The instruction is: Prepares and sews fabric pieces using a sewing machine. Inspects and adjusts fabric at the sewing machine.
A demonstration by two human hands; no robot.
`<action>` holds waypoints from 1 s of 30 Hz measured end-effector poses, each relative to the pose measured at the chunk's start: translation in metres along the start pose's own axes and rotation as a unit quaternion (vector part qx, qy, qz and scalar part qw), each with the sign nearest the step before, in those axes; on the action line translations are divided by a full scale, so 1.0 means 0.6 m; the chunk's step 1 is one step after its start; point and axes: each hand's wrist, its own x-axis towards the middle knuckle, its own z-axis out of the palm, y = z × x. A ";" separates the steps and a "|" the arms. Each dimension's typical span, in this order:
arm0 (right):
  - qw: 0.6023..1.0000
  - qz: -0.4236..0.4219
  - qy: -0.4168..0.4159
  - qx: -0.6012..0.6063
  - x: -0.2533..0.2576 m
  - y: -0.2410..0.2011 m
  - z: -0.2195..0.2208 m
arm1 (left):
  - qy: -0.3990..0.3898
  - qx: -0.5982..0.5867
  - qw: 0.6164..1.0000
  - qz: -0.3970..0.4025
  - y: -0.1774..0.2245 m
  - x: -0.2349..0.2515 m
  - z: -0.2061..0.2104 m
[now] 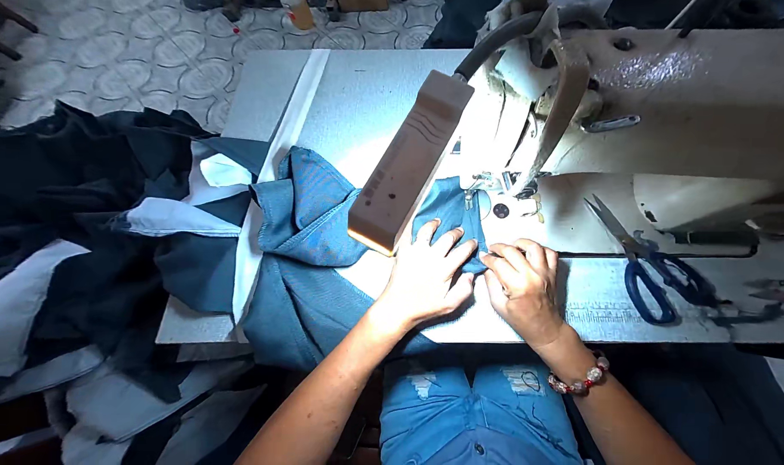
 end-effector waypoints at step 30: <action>0.998 -0.046 -0.018 -0.027 0.014 0.004 -0.007 | -0.008 -0.012 0.999 -0.046 0.025 -0.014 0.022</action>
